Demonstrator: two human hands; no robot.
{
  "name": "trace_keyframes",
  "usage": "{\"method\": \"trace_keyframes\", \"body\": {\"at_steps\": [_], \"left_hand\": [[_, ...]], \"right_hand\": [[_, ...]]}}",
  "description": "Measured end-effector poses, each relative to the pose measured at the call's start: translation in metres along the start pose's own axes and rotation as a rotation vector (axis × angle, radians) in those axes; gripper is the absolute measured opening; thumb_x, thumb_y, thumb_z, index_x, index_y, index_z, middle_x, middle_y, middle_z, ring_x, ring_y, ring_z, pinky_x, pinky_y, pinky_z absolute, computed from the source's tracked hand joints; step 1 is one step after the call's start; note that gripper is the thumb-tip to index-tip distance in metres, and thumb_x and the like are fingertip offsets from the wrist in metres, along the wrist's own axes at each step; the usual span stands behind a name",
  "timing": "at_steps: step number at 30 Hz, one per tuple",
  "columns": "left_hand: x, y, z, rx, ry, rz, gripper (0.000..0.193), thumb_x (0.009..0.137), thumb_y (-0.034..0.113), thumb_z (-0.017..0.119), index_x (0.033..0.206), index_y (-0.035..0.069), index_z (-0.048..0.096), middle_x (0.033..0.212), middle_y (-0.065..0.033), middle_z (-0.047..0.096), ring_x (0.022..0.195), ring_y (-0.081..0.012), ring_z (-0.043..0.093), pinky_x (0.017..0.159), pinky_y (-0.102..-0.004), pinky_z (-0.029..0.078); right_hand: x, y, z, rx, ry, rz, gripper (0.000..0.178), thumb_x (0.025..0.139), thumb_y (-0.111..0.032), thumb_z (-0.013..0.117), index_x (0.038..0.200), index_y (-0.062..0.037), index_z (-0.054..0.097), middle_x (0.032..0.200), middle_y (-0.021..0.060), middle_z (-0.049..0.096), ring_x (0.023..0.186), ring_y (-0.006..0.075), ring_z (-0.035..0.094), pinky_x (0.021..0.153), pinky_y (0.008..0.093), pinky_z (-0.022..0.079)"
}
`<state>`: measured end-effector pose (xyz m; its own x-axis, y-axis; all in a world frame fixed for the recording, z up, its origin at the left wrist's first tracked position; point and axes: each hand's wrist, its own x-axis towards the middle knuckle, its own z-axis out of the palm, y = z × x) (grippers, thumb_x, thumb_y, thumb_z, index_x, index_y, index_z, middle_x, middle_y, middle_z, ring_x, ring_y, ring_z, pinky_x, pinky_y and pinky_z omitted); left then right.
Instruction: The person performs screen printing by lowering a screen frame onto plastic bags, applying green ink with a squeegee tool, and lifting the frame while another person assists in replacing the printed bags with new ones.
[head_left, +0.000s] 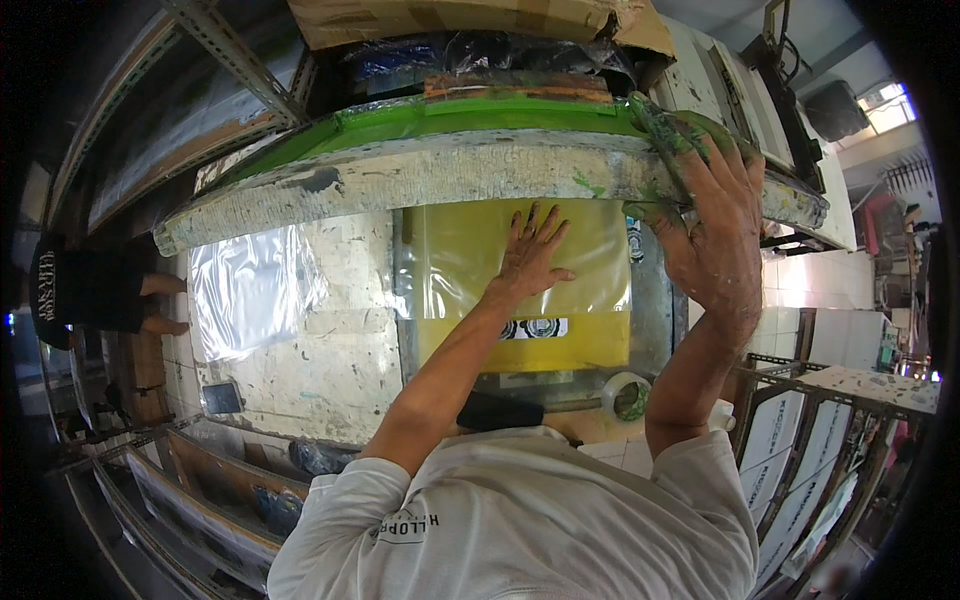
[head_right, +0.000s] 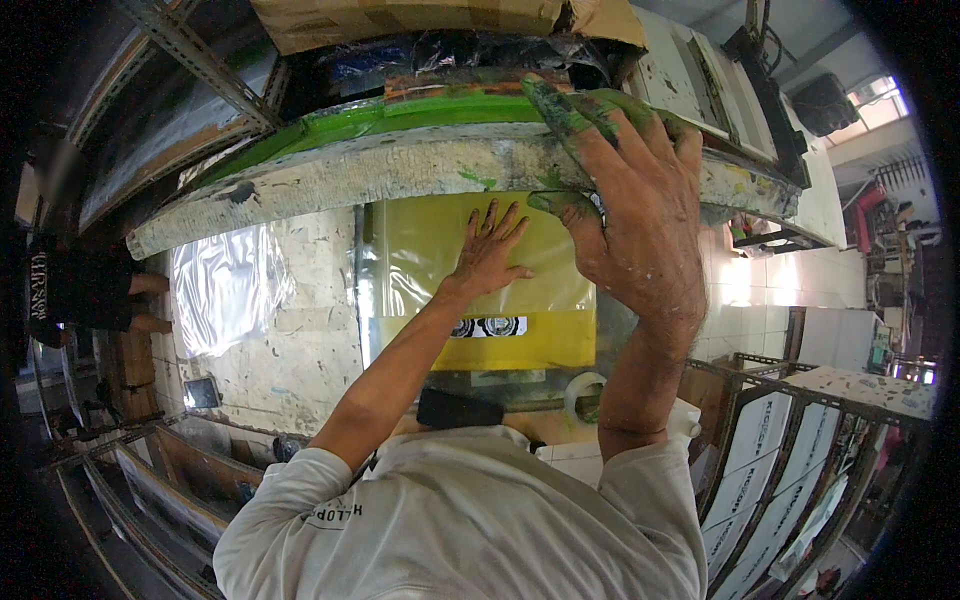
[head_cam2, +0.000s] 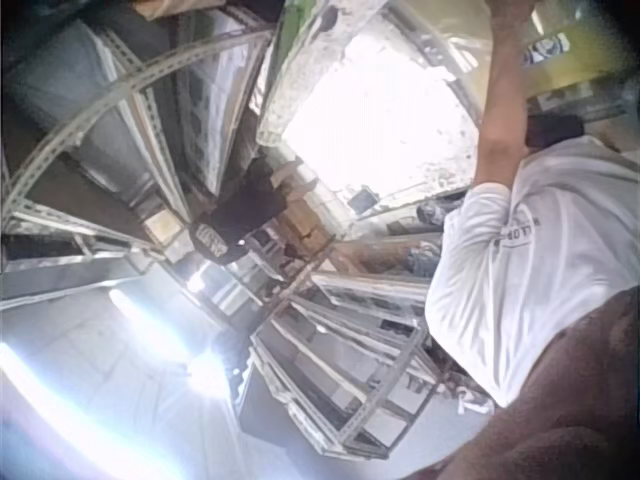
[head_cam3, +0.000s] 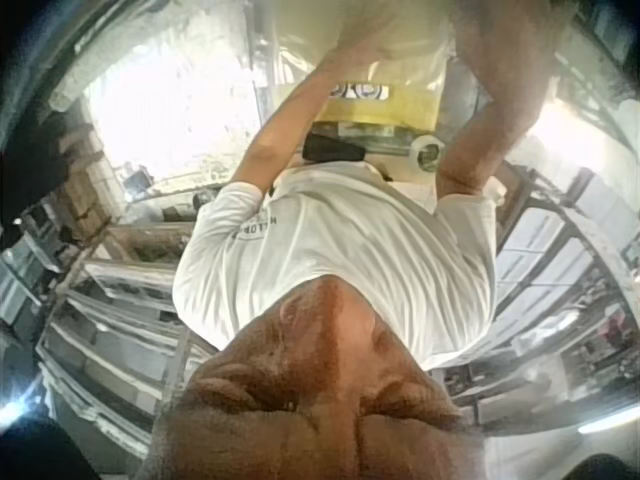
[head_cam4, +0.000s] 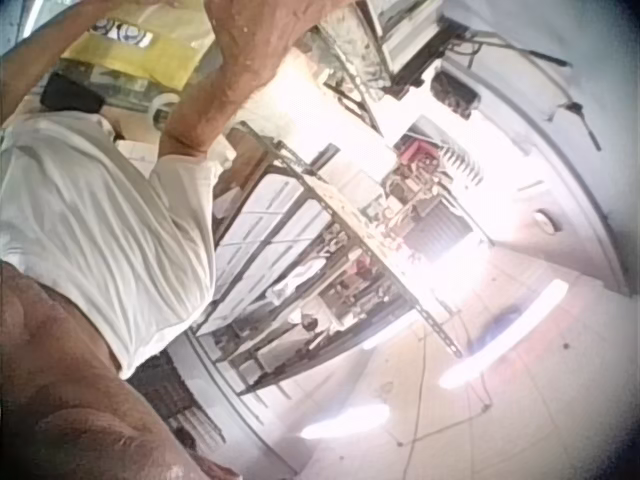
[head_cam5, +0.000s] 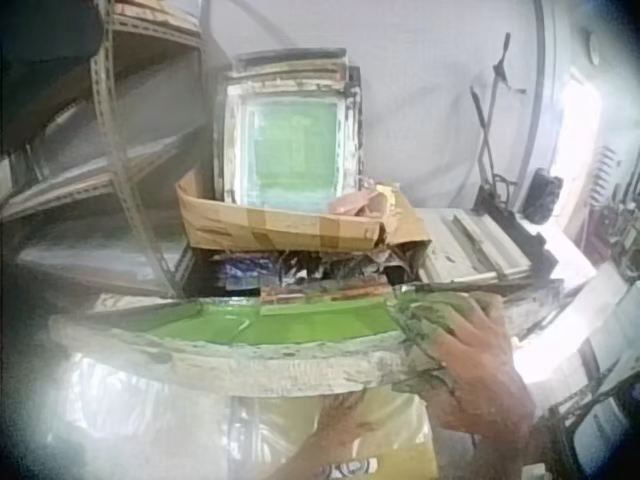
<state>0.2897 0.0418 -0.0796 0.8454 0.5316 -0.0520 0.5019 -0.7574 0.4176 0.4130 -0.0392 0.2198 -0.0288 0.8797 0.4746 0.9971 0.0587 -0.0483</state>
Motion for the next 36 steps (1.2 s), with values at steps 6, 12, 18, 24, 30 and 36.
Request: {"method": "trace_keyframes", "body": {"at_steps": [6,12,18,24,30,36], "left_hand": [[-0.011,0.004,0.004,-0.045,0.035,0.032,0.086,0.076,0.057,0.062,0.145,0.015,0.029,0.154,-0.0113,0.013,0.141,-0.0359,0.005,0.112,-0.0559,0.003],[-0.013,0.009,0.004,-0.059,0.07,0.042,0.083,0.078,0.055,0.061,0.144,0.015,0.03,0.153,-0.0115,0.017,0.141,-0.0353,0.008,0.112,-0.0549,0.003],[-0.023,-0.007,-0.017,-0.123,0.099,0.083,0.084,0.075,0.042,0.07,0.144,0.013,0.03,0.152,-0.0118,0.019,0.141,-0.0352,0.01,0.113,-0.0523,0.007],[-0.061,-0.021,-0.051,-0.099,0.023,-0.148,0.099,0.062,0.037,0.08,0.144,0.014,0.029,0.152,-0.0125,0.02,0.141,-0.0359,0.011,0.113,-0.052,0.009],[-0.078,-0.013,-0.037,-0.005,0.066,-0.23,0.111,0.053,0.036,0.084,0.145,0.015,0.025,0.152,-0.0132,0.018,0.14,-0.0382,0.01,0.113,-0.0546,0.007],[-0.081,0.0,-0.041,0.058,0.135,-0.304,0.115,0.049,0.035,0.086,0.145,0.014,0.025,0.152,-0.0138,0.016,0.14,-0.0387,0.008,0.112,-0.0551,0.008]], "right_hand": [[0.002,-0.004,-0.004,0.018,-0.014,0.006,0.058,0.066,-0.013,0.07,0.12,-0.0028,0.055,0.116,0.021,0.056,0.111,0.0398,0.048,0.097,0.0539,0.027],[0.002,-0.007,-0.004,0.048,0.004,0.011,0.054,0.066,-0.012,0.069,0.118,-0.0012,0.056,0.116,0.0195,0.057,0.11,0.0393,0.049,0.099,0.0535,0.027],[-0.002,-0.005,0.001,0.017,0.019,-0.019,0.054,0.067,-0.015,0.07,0.118,-0.0025,0.056,0.118,0.0188,0.055,0.11,0.0374,0.048,0.092,0.0505,0.03],[-0.006,-0.003,0.002,-0.013,0.049,-0.007,0.051,0.066,-0.014,0.07,0.115,-0.002,0.057,0.118,0.0199,0.056,0.111,0.0387,0.048,0.094,0.0517,0.029],[-0.004,-0.007,0.0,0.019,0.069,-0.006,0.051,0.066,-0.013,0.07,0.115,-0.0025,0.057,0.117,0.0196,0.056,0.111,0.0388,0.049,0.094,0.0525,0.029],[-0.011,-0.011,0.002,0.04,0.011,0.043,0.05,0.066,-0.012,0.07,0.113,-0.0011,0.057,0.118,0.0206,0.055,0.113,0.0402,0.047,0.098,0.055,0.026]]}}
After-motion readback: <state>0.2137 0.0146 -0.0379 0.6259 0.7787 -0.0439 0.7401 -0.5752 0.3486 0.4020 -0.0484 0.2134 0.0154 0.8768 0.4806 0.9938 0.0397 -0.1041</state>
